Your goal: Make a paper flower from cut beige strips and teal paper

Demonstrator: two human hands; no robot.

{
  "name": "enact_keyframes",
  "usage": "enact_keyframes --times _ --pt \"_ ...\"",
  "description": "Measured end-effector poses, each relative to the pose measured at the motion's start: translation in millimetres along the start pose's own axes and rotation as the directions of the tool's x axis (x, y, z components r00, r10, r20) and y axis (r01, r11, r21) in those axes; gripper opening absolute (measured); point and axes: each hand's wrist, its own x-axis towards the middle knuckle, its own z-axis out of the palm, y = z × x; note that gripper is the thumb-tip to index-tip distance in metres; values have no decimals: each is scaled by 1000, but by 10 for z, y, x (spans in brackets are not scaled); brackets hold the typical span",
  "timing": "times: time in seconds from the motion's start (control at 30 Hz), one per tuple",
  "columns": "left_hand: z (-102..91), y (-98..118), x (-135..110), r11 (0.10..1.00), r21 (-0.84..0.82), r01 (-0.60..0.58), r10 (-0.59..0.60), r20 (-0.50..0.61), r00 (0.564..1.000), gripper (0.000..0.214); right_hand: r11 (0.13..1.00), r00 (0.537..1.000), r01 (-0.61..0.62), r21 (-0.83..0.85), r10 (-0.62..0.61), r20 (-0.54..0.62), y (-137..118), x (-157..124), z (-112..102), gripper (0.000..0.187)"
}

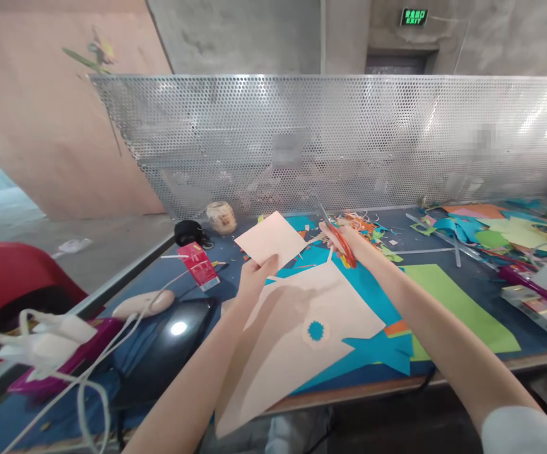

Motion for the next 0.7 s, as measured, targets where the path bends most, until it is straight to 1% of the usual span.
enact_keyframes --times 0.1,0.13,0.17,0.23,0.3,0.37,0.43,0.5,0.6,0.7 --pt "28 2 -10 999 -28 -19 19 -10 1000 34 999 998 -45 28 44 34 80 -341 -3 52" --pt "41 3 -16 999 -37 -23 23 -10 1000 34 998 997 -53 28 52 63 107 -463 -11 53" --pt "55 5 -23 999 -46 -26 26 -9 1000 34 998 992 -59 32 55 113 134 -580 -22 55" --pt "82 10 -41 998 -64 -28 28 -8 1000 34 989 966 -63 136 26 258 186 -768 -44 55" --pt "100 20 -61 997 -75 -27 26 -12 1000 33 985 954 -73 155 24 300 243 -872 -50 56" --pt "109 41 -82 996 -83 -30 28 -18 999 33 991 964 -59 122 25 265 307 -899 -30 54" --pt "116 74 -106 994 -101 -44 42 -24 999 32 1000 980 -7 28 1 198 369 -891 6 49" --pt "129 112 -134 988 -143 -60 55 -40 998 31 992 989 70 -106 -55 135 413 -890 40 44" --pt "169 159 -192 977 -208 -40 26 -71 997 30 949 986 166 -268 -156 60 432 -940 56 39" --pt "208 198 -268 973 -229 -10 -1 -49 999 29 933 980 199 -301 -181 89 417 -1014 40 37"
